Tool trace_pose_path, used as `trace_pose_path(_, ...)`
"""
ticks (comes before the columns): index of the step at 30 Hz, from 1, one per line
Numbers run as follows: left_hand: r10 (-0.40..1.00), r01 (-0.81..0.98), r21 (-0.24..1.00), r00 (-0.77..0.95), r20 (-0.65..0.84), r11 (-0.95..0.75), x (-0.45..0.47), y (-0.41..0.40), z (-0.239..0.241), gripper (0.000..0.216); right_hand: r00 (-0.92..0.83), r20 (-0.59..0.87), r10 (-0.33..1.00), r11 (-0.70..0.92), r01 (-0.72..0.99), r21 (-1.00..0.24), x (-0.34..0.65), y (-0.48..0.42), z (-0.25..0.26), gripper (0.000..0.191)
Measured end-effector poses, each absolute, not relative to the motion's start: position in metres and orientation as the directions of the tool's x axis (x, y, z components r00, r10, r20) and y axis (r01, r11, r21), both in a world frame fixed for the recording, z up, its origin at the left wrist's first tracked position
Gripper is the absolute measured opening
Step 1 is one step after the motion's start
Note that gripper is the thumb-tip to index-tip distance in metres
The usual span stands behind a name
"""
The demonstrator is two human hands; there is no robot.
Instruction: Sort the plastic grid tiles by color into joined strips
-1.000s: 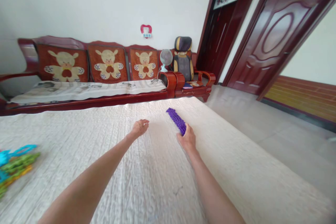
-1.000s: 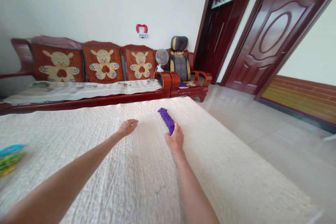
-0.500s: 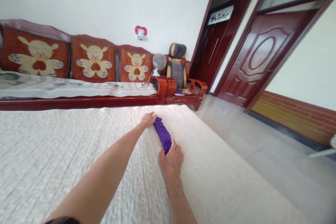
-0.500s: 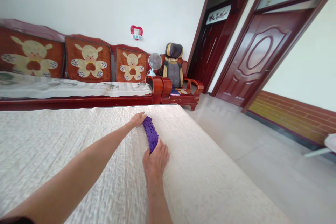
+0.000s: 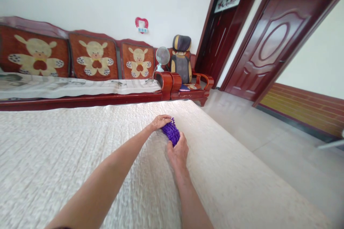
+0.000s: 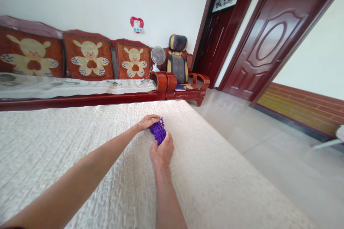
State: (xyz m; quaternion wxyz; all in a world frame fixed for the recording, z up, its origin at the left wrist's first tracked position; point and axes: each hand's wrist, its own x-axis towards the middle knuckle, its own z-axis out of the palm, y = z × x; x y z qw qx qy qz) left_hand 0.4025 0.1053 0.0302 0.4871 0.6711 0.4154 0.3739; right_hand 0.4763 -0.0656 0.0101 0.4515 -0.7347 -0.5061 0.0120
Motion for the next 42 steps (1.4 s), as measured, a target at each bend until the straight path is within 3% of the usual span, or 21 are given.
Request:
trace_pose_path(7,0.904,0.134,0.982,0.422,0.063,-0.131,0.405,0.088,0.028,0.027,0.457,0.412,0.788,-0.079,0.740,-0.668,0.480,-0.060,0.008,0.080)
trace_pose_path(11,0.935,0.151,0.982,0.351,0.055,-0.115,0.401,0.074,0.025,0.027,0.450,0.420,0.788,-0.076,0.748,-0.660,0.478,-0.060,0.007,0.077)
trace_pose_path(17,0.988,0.210,0.976,0.153,0.019,-0.051,0.376,0.057,0.021,0.030,0.346,0.499,0.795,0.122,0.714,-0.689,0.467,-0.059,0.005,0.077)
trace_pose_path(22,1.000,0.299,0.954,0.006,-0.008,0.006,0.329,0.033,0.027,0.031,0.160,0.571,0.805,0.327,0.684,-0.652,0.439,-0.066,0.007,0.074)
trace_pose_path(27,0.991,0.379,0.922,-0.130,-0.028,0.076,0.263,-0.006,0.036,0.031,0.072,0.570,0.819,0.410,0.620,-0.668,0.385,-0.082,0.007,0.071)
trace_pose_path(35,0.932,0.436,0.876,-0.362,-0.039,0.206,0.110,-0.067,0.055,0.032,0.004,0.346,0.938,0.312,0.424,-0.850,0.246,-0.097,0.017,0.078)
trace_pose_path(42,0.819,0.497,0.803,-0.573,0.019,0.329,-0.038,-0.117,0.081,0.032,-0.108,0.132,0.985,0.142,0.093,-0.985,0.089,-0.118,0.025,0.080)
